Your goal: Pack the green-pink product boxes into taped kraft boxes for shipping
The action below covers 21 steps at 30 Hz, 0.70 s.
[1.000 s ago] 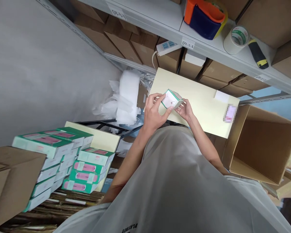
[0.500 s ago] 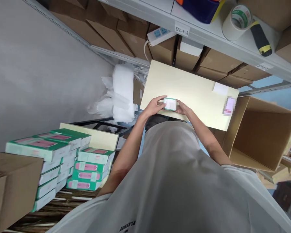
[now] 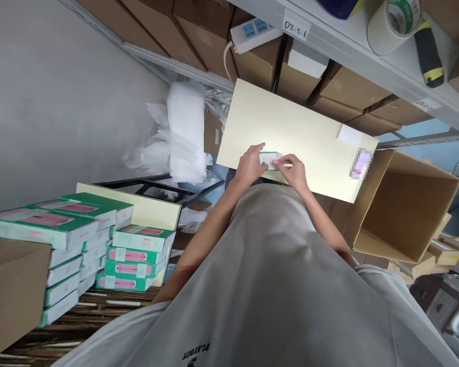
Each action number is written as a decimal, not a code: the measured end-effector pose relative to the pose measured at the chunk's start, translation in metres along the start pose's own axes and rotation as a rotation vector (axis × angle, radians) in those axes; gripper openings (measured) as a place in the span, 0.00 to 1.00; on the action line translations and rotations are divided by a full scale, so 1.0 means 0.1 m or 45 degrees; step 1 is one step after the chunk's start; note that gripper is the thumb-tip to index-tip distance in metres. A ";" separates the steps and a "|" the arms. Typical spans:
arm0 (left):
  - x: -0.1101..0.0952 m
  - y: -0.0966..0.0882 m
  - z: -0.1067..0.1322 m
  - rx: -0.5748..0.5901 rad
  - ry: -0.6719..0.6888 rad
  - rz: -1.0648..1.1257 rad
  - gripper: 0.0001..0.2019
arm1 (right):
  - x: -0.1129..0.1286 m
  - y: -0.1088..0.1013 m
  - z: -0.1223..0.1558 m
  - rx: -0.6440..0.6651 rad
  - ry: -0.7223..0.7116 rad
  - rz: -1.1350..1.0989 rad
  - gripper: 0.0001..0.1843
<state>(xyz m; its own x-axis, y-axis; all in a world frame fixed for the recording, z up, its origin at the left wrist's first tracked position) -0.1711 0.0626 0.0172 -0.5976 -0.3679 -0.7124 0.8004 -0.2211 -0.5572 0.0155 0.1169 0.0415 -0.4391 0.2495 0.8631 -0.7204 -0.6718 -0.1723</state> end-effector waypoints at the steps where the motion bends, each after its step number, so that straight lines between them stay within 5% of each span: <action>1: -0.02 0.02 0.01 -0.017 0.015 -0.020 0.39 | 0.00 0.03 0.03 -0.016 0.015 -0.049 0.20; 12: -0.06 0.11 0.06 0.039 0.020 0.147 0.42 | -0.05 0.04 0.02 -0.089 0.052 -0.190 0.10; 21: -0.18 0.07 0.15 0.046 0.150 0.182 0.25 | -0.07 -0.03 0.03 -0.089 0.064 -0.081 0.07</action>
<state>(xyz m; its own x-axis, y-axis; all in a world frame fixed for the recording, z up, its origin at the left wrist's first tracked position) -0.1537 0.0547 0.0324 -0.4771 -0.2903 -0.8295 0.8776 -0.2074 -0.4322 0.0227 0.1155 0.0369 -0.4163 0.3261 0.8487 -0.7827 -0.6035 -0.1521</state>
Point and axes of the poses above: each hand's wrist, its own z-axis away from the middle knuckle, its own y-axis out of the palm, x = y × z, the point moved 6 cm from there along -z, towards the middle knuckle, and after that the axes turned 15 degrees about x, right-handed, at the moved point
